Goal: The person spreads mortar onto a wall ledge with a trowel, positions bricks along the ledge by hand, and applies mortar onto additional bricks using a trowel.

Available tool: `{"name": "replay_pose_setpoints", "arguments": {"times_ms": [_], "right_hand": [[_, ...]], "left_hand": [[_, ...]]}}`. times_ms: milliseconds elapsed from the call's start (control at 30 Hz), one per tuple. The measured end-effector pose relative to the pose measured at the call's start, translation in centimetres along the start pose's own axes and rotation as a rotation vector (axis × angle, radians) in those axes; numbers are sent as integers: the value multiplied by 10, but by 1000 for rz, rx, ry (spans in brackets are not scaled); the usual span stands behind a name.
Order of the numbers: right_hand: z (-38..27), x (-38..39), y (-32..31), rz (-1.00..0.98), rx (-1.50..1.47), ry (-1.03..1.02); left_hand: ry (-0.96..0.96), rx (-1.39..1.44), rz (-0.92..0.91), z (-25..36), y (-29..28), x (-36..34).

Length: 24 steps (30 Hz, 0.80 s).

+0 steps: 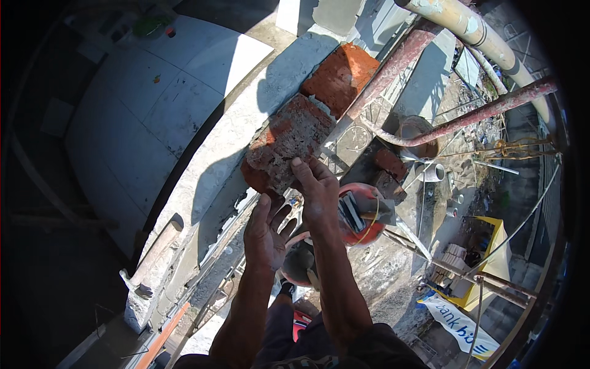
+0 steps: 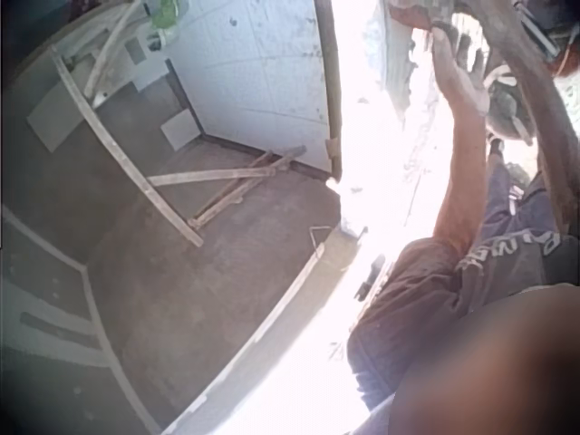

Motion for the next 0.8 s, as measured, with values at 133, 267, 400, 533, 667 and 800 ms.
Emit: {"name": "replay_pose_setpoints", "arguments": {"times_ms": [133,267,400,533,667,800], "right_hand": [[0,-4,2,3,25,8],[3,-10,-3,17,71,27],[5,-13,-7,40,41,21],[3,-14,-5,56,34,19],[-3,-14,0,80,2,22],[-3,-15,-1,106,-13,17]], "left_hand": [[-17,-53,41,3,1,0],[-42,-95,77,7,7,-4],[-88,-127,71,2,6,-13],[-97,-155,63,5,11,-16],[-104,-211,73,7,13,-20],[-115,-251,73,9,16,-21]]}}
Point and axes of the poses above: each hand's wrist, its own x-axis away from the middle knuckle, its own y-axis out of the palm, z = x × y, the point moved 7 cm from there along -x, towards the middle knuckle, and after that the axes turned 5 degrees about -z, right-handed, at the moved point
